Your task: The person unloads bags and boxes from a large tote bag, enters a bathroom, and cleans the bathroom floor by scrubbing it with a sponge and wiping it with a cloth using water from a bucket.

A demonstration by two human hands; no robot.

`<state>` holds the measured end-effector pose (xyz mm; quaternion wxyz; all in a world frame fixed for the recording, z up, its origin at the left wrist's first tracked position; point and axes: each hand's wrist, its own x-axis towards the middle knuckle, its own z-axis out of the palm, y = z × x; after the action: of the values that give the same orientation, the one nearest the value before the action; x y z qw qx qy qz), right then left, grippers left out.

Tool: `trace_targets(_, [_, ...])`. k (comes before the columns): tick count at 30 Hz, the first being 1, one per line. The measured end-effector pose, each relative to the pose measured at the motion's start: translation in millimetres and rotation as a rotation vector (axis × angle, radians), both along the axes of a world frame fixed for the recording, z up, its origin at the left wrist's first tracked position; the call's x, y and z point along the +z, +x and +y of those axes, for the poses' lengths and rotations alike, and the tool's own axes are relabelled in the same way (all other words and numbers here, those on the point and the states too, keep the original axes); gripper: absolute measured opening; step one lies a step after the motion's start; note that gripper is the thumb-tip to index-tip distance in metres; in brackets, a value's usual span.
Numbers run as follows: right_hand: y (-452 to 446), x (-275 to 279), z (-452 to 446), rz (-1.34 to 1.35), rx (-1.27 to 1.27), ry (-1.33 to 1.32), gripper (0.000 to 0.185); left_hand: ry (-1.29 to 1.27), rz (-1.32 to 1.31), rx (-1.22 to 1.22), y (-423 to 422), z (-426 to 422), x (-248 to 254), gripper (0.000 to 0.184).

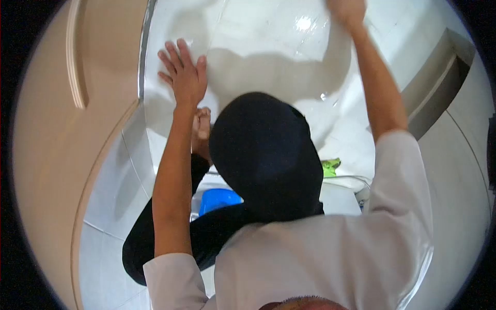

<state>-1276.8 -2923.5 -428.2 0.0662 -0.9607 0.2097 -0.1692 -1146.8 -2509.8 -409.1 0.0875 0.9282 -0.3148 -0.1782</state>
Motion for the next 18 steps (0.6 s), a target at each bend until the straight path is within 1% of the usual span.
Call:
trace_targets(1, [10.9,3.6,-16.8,-0.167,-0.313,-0.1,0.041,0.024,0.006,0.013,-7.3,4.2,4.3,0.078])
trace_targets(3, [22.2,-6.0,18.3,-0.287,-0.322,-0.074,0.039,0.028,0.012,-0.055,1.9,-1.5,4.9,0.075])
trace_targets(4, [14.0,-6.5,53.8,-0.109,-0.236,-0.12,0.037,0.03,-0.02,-0.06,0.4,-2.3,1.0,0.072])
trace_targets(5, [-8.9,-2.1,105.3,0.078,-0.148,-0.165,0.036,0.006,-0.044,-0.045,7.6,-10.7,8.5,0.072])
trace_targets(6, [-27.1,7.8,153.4,0.128,0.104,0.065,0.035,0.048,0.038,-0.092,13.7,-8.0,17.7,0.071])
trace_targets(7, [-43.3,12.9,222.5,0.234,0.314,0.21,0.042,0.073,0.156,-0.136,29.1,20.8,11.6,0.071])
trace_targets(8, [-74.3,3.3,254.7,0.221,0.535,0.526,0.048,0.075,0.148,-0.121,30.0,31.1,22.7,0.071])
trace_targets(9, [-75.2,10.9,257.9,0.302,0.58,0.701,0.049,0.079,0.119,-0.113,35.6,42.1,29.4,0.07])
trace_targets(11, [-27.0,22.1,202.3,0.306,0.907,0.361,0.048,0.089,0.045,-0.093,48.8,58.3,24.3,0.07])
trace_targets(12, [0.6,6.0,173.9,0.293,0.602,0.335,0.044,0.079,-0.021,-0.094,45.3,64.1,11.7,0.071])
trace_targets(13, [37.1,-13.5,125.6,-0.009,0.474,0.173,0.04,0.096,-0.023,-0.082,41.2,67.7,7.9,0.071])
trace_targets(14, [79.0,2.7,82.6,-0.08,0.212,0.255,0.029,0.091,-0.069,-0.088,38.6,66.1,4.3,0.07])
trace_targets(15, [118.8,11.1,56.0,-0.083,0.202,0.266,0.029,0.082,-0.11,-0.102,36.6,64.2,2.0,0.07])
trace_targets(16, [152.5,15.1,37.1,-0.203,-0.079,0.124,0.033,0.102,-0.061,-0.095,37.3,63.5,4.9,0.07])
trace_targets(17, [169.1,20.9,37.2,-0.314,-0.355,-0.022,0.036,0.117,-0.053,-0.098,33.7,64.6,6.2,0.07])
trace_targets(18, [175.7,20.2,56.0,-0.331,-0.216,0.188,0.036,0.115,-0.043,-0.092,33.2,64.6,7.2,0.07])
